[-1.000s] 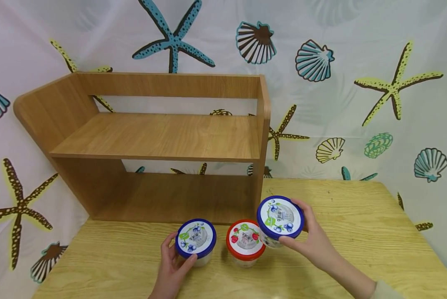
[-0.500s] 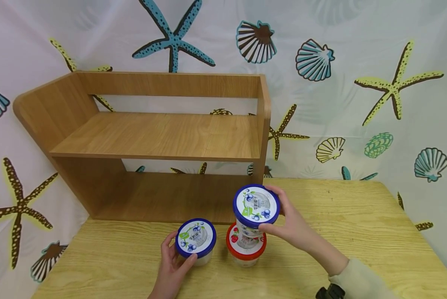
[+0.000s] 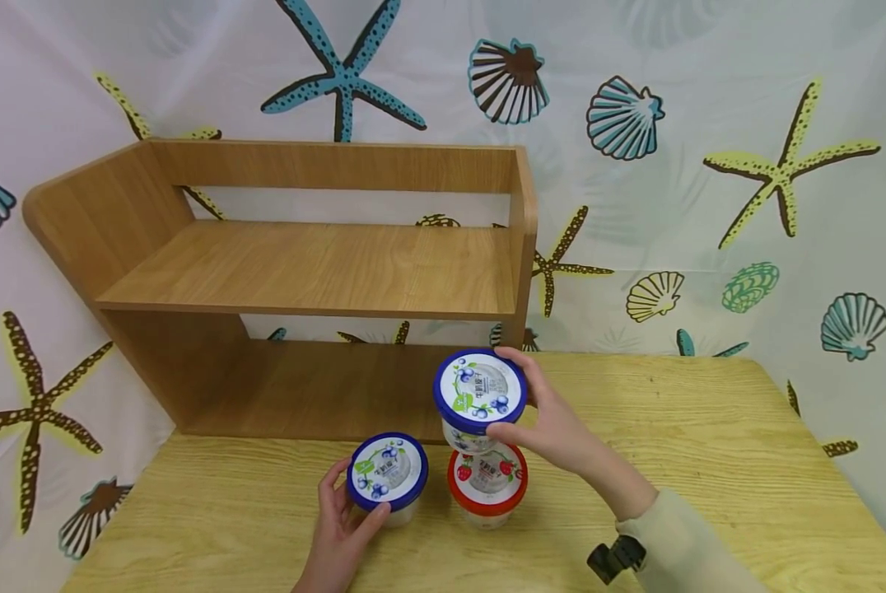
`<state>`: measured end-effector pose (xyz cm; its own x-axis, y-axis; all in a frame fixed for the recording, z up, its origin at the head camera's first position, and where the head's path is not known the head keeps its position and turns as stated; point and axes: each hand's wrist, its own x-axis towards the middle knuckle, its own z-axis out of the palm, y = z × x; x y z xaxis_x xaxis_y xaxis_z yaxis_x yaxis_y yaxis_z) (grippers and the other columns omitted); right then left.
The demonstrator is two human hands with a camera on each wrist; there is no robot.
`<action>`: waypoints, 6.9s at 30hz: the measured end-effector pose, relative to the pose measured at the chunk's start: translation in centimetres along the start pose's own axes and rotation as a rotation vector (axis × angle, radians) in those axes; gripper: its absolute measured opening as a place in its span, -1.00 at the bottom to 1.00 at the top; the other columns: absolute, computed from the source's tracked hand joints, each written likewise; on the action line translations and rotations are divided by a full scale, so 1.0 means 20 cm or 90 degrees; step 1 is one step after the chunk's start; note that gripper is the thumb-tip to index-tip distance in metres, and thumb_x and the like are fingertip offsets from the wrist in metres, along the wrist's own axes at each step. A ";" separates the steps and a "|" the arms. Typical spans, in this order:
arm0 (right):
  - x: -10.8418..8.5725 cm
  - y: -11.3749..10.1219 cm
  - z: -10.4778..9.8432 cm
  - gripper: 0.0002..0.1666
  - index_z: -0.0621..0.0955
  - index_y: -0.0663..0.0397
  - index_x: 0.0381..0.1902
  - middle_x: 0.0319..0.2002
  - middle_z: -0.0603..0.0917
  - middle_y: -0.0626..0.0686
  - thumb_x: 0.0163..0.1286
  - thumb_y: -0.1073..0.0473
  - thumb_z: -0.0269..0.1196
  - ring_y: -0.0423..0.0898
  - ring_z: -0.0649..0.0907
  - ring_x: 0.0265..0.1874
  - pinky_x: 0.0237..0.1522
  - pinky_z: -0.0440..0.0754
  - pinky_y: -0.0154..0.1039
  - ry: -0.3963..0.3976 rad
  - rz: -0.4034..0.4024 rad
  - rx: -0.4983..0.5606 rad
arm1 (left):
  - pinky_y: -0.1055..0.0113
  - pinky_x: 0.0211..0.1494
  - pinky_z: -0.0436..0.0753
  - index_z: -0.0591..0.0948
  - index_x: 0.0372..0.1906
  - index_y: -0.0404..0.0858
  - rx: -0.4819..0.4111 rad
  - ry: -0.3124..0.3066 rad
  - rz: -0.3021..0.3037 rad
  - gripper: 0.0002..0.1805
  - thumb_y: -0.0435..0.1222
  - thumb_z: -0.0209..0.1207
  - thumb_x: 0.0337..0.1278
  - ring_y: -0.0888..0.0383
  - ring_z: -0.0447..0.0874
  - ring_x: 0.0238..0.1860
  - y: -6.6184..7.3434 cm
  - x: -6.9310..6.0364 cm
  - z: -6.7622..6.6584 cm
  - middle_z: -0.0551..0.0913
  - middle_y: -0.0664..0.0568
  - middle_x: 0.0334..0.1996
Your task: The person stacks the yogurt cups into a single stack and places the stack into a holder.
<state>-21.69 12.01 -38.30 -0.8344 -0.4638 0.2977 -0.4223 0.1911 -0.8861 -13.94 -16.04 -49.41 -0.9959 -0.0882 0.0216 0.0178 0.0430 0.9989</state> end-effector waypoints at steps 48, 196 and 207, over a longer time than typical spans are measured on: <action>0.17 0.12 0.29 0.09 0.05 -0.08 0.49 0.31 0.36 0.11 0.19 -0.29 0.33 0.01 0.46 0.20 0.18 0.48 -0.11 -0.078 -0.007 0.019 | 0.08 0.28 0.38 -0.10 0.41 -0.18 0.011 -0.005 -0.029 -0.14 -0.37 0.24 0.25 -0.11 0.25 0.32 0.01 0.01 0.00 0.27 -0.32 0.32; -0.32 0.36 0.24 0.10 0.09 -0.05 0.47 0.26 0.44 0.07 0.12 0.10 0.48 0.02 0.46 0.18 0.23 0.30 0.19 0.081 0.148 0.011 | -0.31 0.28 0.22 -0.15 0.44 -0.19 0.022 -0.001 -0.077 -0.04 -0.26 0.30 0.19 -0.36 0.06 0.39 0.02 0.02 -0.03 0.09 -0.48 0.37; -0.28 0.23 0.13 0.08 0.11 0.03 0.47 0.28 0.40 0.15 0.12 0.14 0.47 0.10 0.43 0.19 0.19 0.30 0.27 0.111 0.062 0.021 | -0.30 0.29 0.22 -0.15 0.45 -0.19 0.020 -0.001 -0.075 -0.04 -0.27 0.30 0.19 -0.36 0.06 0.38 0.01 0.02 -0.03 0.10 -0.48 0.36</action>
<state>-18.12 13.26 -44.89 -0.9208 -0.2876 0.2636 -0.3264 0.1978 -0.9243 -14.36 -16.59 -49.11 -0.9910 -0.0924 -0.0967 -0.1028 0.0640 0.9926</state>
